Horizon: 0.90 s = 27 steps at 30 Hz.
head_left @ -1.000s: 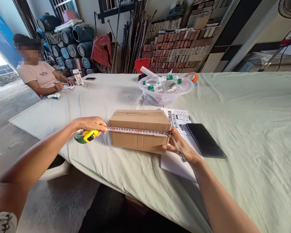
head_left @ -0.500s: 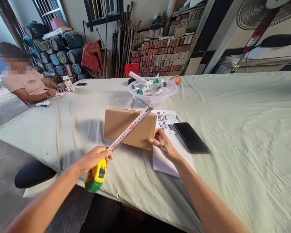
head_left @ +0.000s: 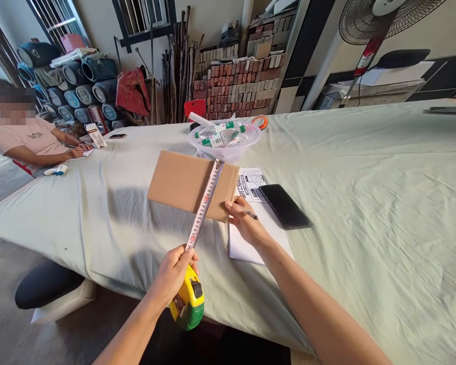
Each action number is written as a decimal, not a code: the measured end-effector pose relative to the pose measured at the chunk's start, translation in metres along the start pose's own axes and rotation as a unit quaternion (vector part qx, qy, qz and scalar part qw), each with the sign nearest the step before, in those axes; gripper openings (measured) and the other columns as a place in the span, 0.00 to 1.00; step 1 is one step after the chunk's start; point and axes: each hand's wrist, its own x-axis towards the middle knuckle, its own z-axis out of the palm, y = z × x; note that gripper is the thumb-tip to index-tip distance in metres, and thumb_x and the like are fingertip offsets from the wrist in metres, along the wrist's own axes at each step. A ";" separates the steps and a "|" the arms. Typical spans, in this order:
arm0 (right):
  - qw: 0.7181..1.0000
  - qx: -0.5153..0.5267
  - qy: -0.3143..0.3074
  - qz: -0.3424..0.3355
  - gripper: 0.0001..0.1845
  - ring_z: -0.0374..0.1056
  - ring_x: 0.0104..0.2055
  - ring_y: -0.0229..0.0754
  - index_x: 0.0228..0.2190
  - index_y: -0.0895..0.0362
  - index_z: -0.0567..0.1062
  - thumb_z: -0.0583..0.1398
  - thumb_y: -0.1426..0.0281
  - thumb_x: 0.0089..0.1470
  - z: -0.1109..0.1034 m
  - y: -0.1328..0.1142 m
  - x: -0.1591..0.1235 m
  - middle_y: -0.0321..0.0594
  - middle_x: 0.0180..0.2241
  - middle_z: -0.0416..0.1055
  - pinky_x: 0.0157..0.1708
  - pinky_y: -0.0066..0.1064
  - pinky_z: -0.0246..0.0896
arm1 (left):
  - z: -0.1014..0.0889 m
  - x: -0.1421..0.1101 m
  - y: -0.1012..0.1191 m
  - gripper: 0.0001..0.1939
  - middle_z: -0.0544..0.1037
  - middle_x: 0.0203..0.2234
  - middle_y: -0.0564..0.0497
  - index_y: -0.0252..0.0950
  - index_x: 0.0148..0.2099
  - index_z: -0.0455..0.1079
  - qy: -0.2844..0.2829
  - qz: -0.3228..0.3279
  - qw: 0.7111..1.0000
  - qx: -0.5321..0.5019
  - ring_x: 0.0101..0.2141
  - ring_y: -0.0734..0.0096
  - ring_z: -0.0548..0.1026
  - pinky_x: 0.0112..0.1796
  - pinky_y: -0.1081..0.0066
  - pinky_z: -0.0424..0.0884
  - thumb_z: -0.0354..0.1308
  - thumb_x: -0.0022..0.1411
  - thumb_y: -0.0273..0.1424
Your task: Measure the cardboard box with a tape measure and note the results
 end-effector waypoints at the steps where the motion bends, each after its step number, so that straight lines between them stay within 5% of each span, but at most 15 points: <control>1: 1.000 0.010 0.003 0.002 0.27 0.68 0.44 0.46 0.30 0.52 0.62 0.69 0.51 0.39 0.001 -0.001 0.000 0.37 0.39 0.67 0.39 0.39 0.70 | 0.001 0.000 0.000 0.21 0.74 0.22 0.51 0.36 0.35 0.66 0.003 0.004 1.000 0.011 0.19 0.74 0.67 0.23 0.74 0.60 0.50 0.65 0.50; 9: 0.999 0.027 0.008 -0.044 0.25 0.68 0.40 0.45 0.31 0.51 0.62 0.68 0.52 0.42 0.005 0.000 -0.003 0.35 0.36 0.67 0.36 0.37 0.68 | 0.002 -0.002 0.003 0.20 0.74 0.22 0.51 0.36 0.35 0.67 0.006 0.013 1.000 0.022 0.20 0.74 0.67 0.23 0.73 0.60 0.49 0.65 0.49; 14: 0.988 -0.081 0.020 -0.127 0.26 0.67 0.41 0.46 0.33 0.50 0.60 0.67 0.51 0.44 0.002 0.020 0.008 0.37 0.38 0.66 0.40 0.41 0.67 | 0.005 -0.010 0.001 0.20 0.73 0.20 0.51 0.36 0.34 0.66 -0.028 -0.002 0.999 -0.043 0.20 0.74 0.67 0.25 0.73 0.62 0.51 0.64 0.49; 18: 0.955 -0.218 0.015 -0.203 0.30 0.68 0.44 0.49 0.35 0.49 0.59 0.70 0.53 0.39 0.005 0.044 0.019 0.41 0.47 0.65 0.45 0.46 0.66 | 0.010 -0.010 0.003 0.21 0.74 0.20 0.50 0.35 0.34 0.66 -0.066 -0.020 0.992 -0.103 0.21 0.72 0.70 0.25 0.73 0.63 0.53 0.63 0.49; 22: 0.900 -0.387 -0.029 -0.200 0.27 0.68 0.44 0.55 0.36 0.50 0.64 0.69 0.53 0.40 0.006 0.051 0.019 0.45 0.44 0.68 0.46 0.52 0.64 | 0.013 0.006 0.008 0.20 0.73 0.20 0.51 0.35 0.34 0.67 -0.080 -0.016 0.985 -0.154 0.20 0.74 0.70 0.25 0.74 0.64 0.55 0.62 0.48; 25: 0.899 -0.385 -0.031 -0.208 0.22 0.67 0.50 0.57 0.39 0.50 0.66 0.64 0.51 0.49 -0.004 0.039 0.019 0.47 0.48 0.69 0.51 0.50 0.62 | 0.013 0.025 0.013 0.19 0.73 0.20 0.52 0.34 0.34 0.67 -0.075 -0.007 0.982 -0.175 0.20 0.75 0.68 0.23 0.75 0.64 0.57 0.61 0.47; 27: 0.912 -0.354 0.029 -0.207 0.20 0.68 0.49 0.53 0.42 0.50 0.66 0.58 0.50 0.55 -0.017 0.028 0.020 0.46 0.47 0.70 0.51 0.47 0.62 | 0.015 0.038 0.021 0.19 0.73 0.20 0.52 0.34 0.34 0.67 -0.086 -0.006 0.979 -0.183 0.20 0.75 0.68 0.23 0.75 0.65 0.58 0.60 0.47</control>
